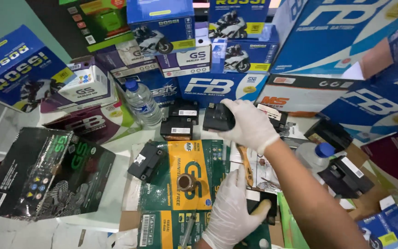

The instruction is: Servicing motorcycle batteries by filling them with liquid using a syringe and cleaning the casing

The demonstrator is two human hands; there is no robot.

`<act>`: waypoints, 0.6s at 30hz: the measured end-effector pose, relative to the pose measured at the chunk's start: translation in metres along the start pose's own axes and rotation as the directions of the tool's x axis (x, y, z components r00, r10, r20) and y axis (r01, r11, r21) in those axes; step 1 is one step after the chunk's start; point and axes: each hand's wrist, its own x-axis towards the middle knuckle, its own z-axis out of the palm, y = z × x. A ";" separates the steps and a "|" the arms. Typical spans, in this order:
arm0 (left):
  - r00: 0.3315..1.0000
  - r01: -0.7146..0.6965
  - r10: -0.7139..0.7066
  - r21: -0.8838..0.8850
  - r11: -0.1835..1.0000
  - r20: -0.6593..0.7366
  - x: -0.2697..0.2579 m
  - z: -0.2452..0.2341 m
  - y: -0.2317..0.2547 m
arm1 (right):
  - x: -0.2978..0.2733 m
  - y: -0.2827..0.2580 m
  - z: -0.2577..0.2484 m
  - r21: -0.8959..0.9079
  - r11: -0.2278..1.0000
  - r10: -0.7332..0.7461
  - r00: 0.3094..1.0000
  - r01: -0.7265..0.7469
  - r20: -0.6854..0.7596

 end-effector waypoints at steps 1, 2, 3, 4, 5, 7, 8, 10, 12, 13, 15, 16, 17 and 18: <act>1.000 -0.005 0.005 -0.002 1.000 0.003 -0.002 0.002 -0.002 | -0.013 -0.008 -0.014 -0.003 1.000 0.004 1.000 -0.004 -0.003; 0.999 -0.024 0.025 0.005 1.000 -0.033 -0.003 0.004 -0.003 | -0.027 -0.016 -0.027 0.076 0.996 -0.034 0.998 0.038 -0.051; 0.997 -0.044 0.044 0.011 0.999 -0.069 -0.005 0.006 -0.005 | -0.041 -0.024 -0.040 0.151 0.985 -0.069 0.992 0.084 -0.101; 0.997 -0.050 0.050 0.011 0.999 -0.065 -0.008 0.006 -0.005 | -0.054 -0.028 -0.049 0.149 0.986 -0.065 0.992 0.080 -0.106; 0.997 -0.012 0.008 -0.051 0.999 -0.077 -0.010 0.007 -0.005 | -0.067 -0.033 -0.057 0.202 0.978 -0.026 0.994 0.047 -0.106; 0.996 0.028 -0.037 -0.118 0.993 -0.076 -0.017 0.009 -0.008 | -0.090 -0.039 -0.071 0.255 0.967 0.024 0.995 0.003 -0.101; 0.988 0.045 -0.068 -0.161 0.986 -0.140 -0.024 0.011 -0.011 | -0.102 -0.040 -0.076 0.228 0.974 0.031 0.993 -0.003 -0.117; 0.976 0.063 -0.104 -0.207 0.976 -0.193 -0.034 0.008 -0.015 | -0.124 -0.045 -0.086 0.201 0.979 0.045 0.991 -0.019 -0.128; 0.881 -0.186 0.351 0.449 0.874 -0.318 -0.037 -0.004 -0.015 | -0.142 -0.050 -0.099 0.209 0.976 0.076 0.996 -0.064 -0.047; 0.879 -0.192 0.356 0.448 0.873 -0.317 -0.039 -0.010 -0.011 | -0.151 -0.049 -0.098 0.206 0.976 0.078 0.996 -0.066 -0.052; 0.932 0.078 -0.217 -0.425 0.902 -0.289 -0.044 -0.023 -0.003 | -0.170 -0.046 -0.095 0.180 0.981 0.084 0.996 -0.076 -0.036; 0.934 0.078 -0.216 -0.426 0.902 -0.285 -0.044 -0.023 -0.004 | -0.175 -0.046 -0.092 0.180 0.980 0.089 0.995 -0.081 -0.037; 0.940 0.034 -0.173 -0.423 0.906 -0.294 -0.044 -0.024 -0.004 | -0.181 -0.046 -0.088 0.148 0.983 0.111 0.994 -0.107 -0.020; 0.944 -0.012 -0.128 -0.418 0.908 -0.305 -0.043 -0.025 -0.005 | -0.185 -0.046 -0.084 0.115 0.985 0.133 0.991 -0.132 -0.006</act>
